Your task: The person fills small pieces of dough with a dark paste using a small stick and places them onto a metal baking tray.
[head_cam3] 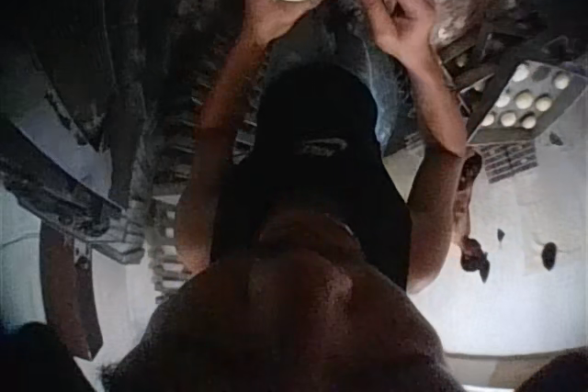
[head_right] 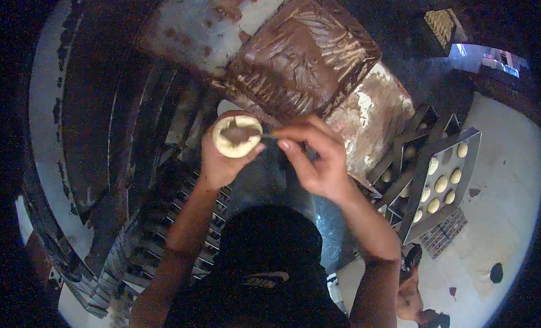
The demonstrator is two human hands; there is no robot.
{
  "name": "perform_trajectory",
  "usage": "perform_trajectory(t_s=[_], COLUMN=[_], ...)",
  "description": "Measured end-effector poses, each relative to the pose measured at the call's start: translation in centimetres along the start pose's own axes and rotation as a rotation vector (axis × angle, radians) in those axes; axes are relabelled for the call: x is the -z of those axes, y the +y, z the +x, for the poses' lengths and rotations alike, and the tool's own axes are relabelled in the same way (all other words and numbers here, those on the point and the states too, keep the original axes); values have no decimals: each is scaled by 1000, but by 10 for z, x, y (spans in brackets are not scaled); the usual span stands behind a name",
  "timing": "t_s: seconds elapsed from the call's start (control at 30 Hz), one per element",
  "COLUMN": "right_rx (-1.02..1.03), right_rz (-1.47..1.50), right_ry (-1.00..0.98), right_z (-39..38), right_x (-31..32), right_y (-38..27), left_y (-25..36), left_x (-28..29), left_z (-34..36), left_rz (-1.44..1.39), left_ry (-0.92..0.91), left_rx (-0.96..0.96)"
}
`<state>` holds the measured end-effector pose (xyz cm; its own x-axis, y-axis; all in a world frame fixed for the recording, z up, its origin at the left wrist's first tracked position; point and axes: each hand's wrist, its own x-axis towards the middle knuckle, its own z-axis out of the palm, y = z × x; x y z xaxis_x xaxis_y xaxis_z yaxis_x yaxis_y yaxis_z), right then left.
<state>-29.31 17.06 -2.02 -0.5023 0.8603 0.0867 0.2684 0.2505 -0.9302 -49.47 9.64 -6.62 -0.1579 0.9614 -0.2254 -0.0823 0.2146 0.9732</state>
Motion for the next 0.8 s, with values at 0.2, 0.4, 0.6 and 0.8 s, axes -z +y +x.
perform_trajectory(t_s=[0.2, 0.4, 0.6, 0.8], right_rx=[273, -183, -359, -41], right_rz=[-440, -508, 929, -321], right_ry=[251, 634, 424, 567], right_z=[-58, -146, -137, -219], right_x=[1, -3, 1, 103], right_y=[72, 238, 42, -37], left_y=[8, -7, 28, 46], left_x=[-16, -29, -100, -223], left_z=[6, 5, -25, -69], left_rz=[-147, 23, 248, 382], left_ry=[-16, -13, -267, -385], left_rx=[-56, -132, -414, -505])
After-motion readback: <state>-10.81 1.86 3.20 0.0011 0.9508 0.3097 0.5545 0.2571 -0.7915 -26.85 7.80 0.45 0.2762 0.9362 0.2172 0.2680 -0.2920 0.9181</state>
